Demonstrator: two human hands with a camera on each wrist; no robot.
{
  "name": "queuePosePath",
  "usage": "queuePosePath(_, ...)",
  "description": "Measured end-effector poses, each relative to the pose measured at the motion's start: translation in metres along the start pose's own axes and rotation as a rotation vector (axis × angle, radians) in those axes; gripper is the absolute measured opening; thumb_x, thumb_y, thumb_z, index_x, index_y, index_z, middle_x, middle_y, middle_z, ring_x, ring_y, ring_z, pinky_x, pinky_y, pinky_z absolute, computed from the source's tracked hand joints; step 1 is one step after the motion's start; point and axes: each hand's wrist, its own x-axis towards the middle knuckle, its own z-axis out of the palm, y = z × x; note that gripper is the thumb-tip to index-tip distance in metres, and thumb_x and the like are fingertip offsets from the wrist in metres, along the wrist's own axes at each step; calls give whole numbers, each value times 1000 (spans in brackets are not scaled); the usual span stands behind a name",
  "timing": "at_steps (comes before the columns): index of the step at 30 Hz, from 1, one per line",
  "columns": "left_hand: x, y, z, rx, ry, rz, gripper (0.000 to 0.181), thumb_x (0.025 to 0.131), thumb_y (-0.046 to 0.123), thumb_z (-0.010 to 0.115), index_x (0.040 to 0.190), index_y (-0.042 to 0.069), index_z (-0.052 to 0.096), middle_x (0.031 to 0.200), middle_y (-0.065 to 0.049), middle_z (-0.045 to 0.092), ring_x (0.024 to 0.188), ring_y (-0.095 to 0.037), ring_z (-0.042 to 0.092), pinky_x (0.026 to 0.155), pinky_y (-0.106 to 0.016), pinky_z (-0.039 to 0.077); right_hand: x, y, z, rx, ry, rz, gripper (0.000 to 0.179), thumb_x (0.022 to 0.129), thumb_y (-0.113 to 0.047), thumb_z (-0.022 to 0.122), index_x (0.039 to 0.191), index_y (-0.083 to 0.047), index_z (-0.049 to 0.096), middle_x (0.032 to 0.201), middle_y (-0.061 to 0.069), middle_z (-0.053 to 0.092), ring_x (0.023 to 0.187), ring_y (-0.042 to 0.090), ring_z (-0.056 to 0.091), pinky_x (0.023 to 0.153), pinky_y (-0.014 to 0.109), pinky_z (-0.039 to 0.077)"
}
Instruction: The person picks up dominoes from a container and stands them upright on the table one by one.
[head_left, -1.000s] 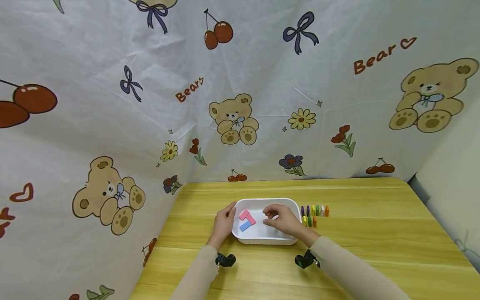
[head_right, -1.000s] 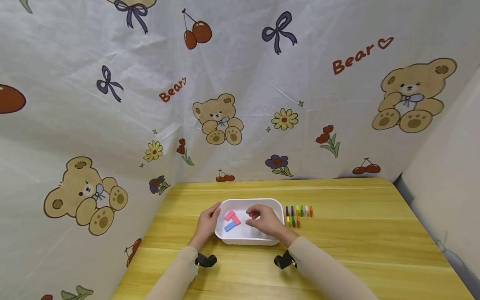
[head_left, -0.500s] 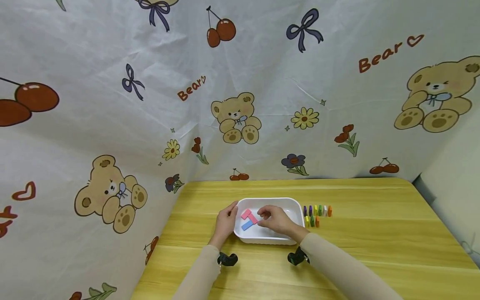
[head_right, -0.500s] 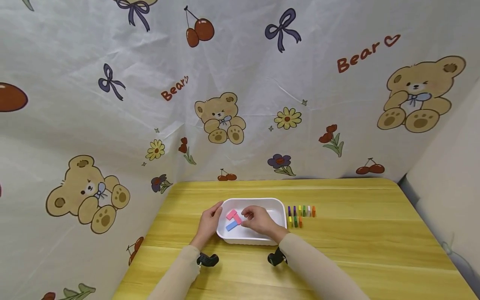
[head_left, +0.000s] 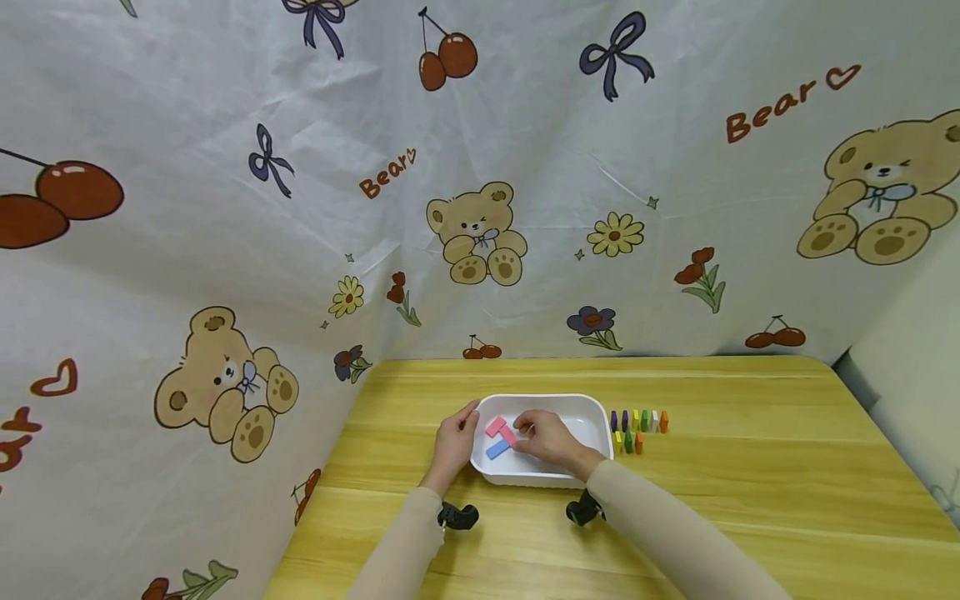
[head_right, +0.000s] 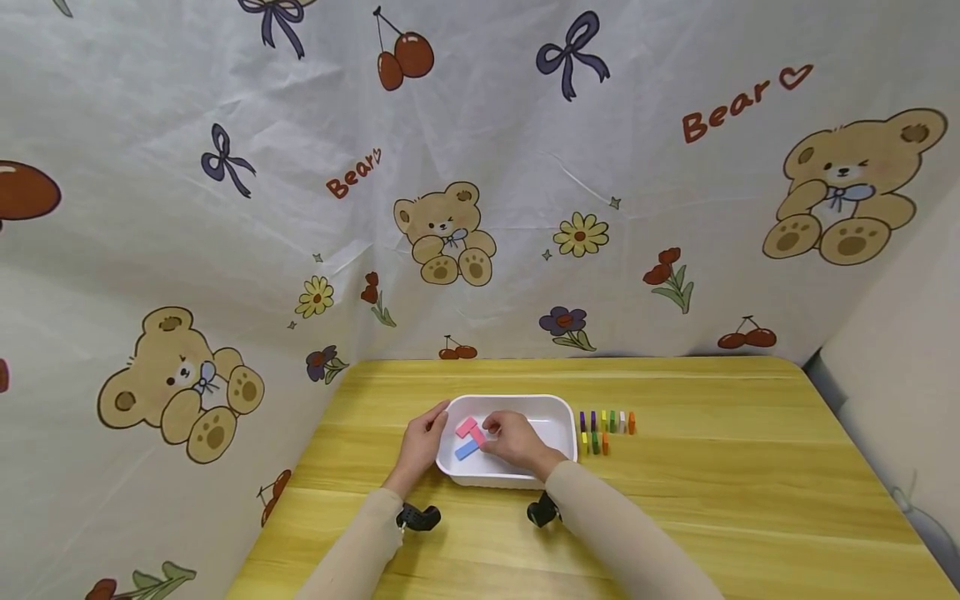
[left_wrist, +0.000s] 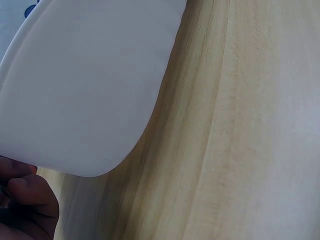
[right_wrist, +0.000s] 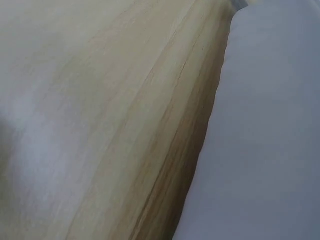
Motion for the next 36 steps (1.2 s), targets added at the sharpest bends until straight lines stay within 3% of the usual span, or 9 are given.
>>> queuePosePath(14, 4, -3, -1, 3, 6, -3, 36, 108, 30, 55, 141, 21, 66, 141, -8, 66, 126, -26, 62, 105, -46, 53, 11, -1, 6, 5, -15, 35, 28, 79, -10, 89, 101, -2, 72, 93, 9, 68, 86, 18, 58, 82, 34, 52)
queuePosePath(24, 5, -4, 1, -9, -4, -10, 35, 108, 31, 55, 141, 24, 66, 143, -6, 65, 130, -27, 60, 107, -46, 51, 12, -1, 8, -88, -34, 49, 23, 83, -11, 85, 100, -5, 71, 90, 4, 67, 83, 15, 56, 80, 34, 51)
queuePosePath(36, 3, -2, 0, -11, -6, -19, 37, 109, 31, 54, 143, 21, 64, 144, -6, 64, 134, -28, 58, 109, -47, 50, 12, -1, 7, -128, -18, 60, 20, 80, 4, 73, 98, -2, 70, 87, 5, 65, 82, 16, 56, 79, 33, 51)
